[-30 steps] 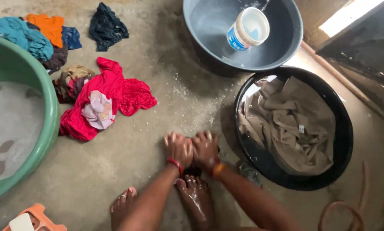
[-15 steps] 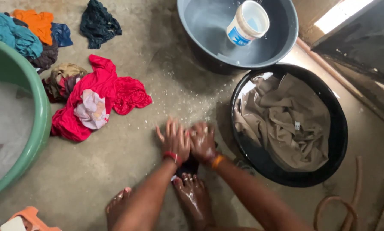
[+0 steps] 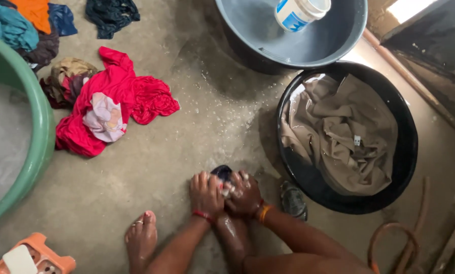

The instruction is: Hand washing and rinsing laundry in basins.

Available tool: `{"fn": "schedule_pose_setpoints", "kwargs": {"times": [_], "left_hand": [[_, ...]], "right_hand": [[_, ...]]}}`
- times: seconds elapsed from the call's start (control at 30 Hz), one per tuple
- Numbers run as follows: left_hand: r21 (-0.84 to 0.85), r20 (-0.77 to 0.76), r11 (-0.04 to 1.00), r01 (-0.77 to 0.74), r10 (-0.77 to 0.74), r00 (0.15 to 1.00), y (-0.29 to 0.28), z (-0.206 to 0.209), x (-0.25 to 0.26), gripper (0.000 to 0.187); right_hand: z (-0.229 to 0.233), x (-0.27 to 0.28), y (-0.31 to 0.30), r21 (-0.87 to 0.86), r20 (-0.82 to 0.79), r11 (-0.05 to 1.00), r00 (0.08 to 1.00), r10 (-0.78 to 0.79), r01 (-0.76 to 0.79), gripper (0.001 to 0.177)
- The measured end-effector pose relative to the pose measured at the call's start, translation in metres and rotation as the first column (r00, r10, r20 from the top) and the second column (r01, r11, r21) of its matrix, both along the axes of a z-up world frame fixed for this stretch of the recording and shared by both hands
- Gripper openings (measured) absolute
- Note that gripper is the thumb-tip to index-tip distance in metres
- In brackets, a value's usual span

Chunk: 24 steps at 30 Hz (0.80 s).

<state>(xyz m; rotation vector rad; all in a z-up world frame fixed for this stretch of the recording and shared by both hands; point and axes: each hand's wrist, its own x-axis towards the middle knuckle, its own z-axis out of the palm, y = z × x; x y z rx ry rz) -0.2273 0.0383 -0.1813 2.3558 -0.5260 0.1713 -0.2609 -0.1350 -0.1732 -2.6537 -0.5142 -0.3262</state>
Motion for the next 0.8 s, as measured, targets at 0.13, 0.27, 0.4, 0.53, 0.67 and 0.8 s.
{"fn": "schedule_pose_setpoints", "kwargs": {"times": [0.13,0.27,0.4,0.53,0.67,0.8], "left_hand": [[0.062,-0.139,0.994,-0.093,0.101,0.985,-0.013,0.012,0.032,0.024],[0.105,-0.238,0.974,-0.202,0.222,0.946,-0.025,0.021,0.06,0.029],[0.307,-0.681,0.94,-0.151,0.328,0.655,-0.033,0.013,0.109,0.047],[-0.035,-0.451,0.995,-0.091,0.066,0.89,-0.064,0.155,0.118,0.037],[-0.483,0.089,0.841,0.246,-0.232,0.969,-0.144,0.22,0.11,0.012],[-0.382,0.103,0.819,0.429,-0.423,0.9,-0.233,0.129,0.121,0.011]], "right_hand": [[-0.003,0.038,-0.007,-0.066,-0.382,0.998,0.923,-0.041,0.016,0.038],[0.004,0.062,-0.006,0.038,-0.294,0.999,0.956,-0.017,0.03,0.042],[0.031,0.09,-0.018,0.162,-0.593,0.962,0.801,-0.082,0.219,0.031],[0.164,0.059,-0.039,0.542,-0.344,0.743,0.911,-0.229,0.392,0.031],[0.262,0.039,-0.097,0.27,0.07,0.848,0.87,-0.489,0.455,0.024],[0.209,0.046,-0.184,-0.015,-0.082,0.763,0.76,-0.645,0.646,0.031]]}}
